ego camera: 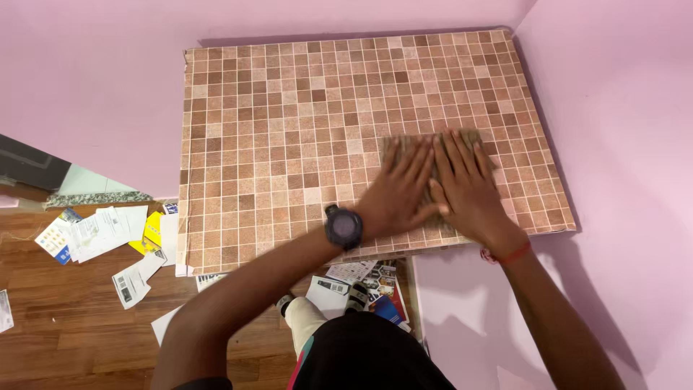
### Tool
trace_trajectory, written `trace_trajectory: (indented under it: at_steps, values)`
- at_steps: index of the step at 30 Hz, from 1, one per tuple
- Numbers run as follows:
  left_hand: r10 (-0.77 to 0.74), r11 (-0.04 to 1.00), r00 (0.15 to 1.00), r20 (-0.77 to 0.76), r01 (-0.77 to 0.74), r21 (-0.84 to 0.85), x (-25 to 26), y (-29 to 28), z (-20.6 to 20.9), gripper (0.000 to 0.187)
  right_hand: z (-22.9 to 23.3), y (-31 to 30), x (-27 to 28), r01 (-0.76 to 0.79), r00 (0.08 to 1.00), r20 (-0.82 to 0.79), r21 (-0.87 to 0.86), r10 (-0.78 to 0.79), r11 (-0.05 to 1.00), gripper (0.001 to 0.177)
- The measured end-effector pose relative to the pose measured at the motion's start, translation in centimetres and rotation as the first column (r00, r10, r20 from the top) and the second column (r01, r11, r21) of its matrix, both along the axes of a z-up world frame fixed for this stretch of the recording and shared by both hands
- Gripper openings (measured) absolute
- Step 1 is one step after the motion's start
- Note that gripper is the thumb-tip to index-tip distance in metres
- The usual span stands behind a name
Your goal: The person wipes the top and side surfaces of a small tiled cabinet using a cloth.
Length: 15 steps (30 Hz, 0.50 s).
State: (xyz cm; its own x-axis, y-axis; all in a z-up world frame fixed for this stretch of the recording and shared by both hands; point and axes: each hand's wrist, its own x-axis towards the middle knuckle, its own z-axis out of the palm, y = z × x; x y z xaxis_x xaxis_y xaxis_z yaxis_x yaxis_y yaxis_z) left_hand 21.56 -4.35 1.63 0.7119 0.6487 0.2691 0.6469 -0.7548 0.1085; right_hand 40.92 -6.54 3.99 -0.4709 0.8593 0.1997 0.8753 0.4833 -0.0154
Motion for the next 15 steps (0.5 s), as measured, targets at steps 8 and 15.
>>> trace_trajectory:
  at_steps: [8, 15]
  values:
    - [0.058, 0.998, 0.998, 0.036, -0.059, 0.016, 2.3, -8.8, 2.6, 0.104, 2.7, -7.9, 1.2, 0.01, 0.998, -0.059, 0.006, -0.009, 1.0, 0.066]
    - [0.035, 0.999, 0.999, 0.007, -0.035, 0.022, 3.1, -6.2, 1.7, 0.103, 2.1, -5.0, 2.9, -0.018, 0.999, -0.052, -0.069, 0.014, 0.997, 0.071]
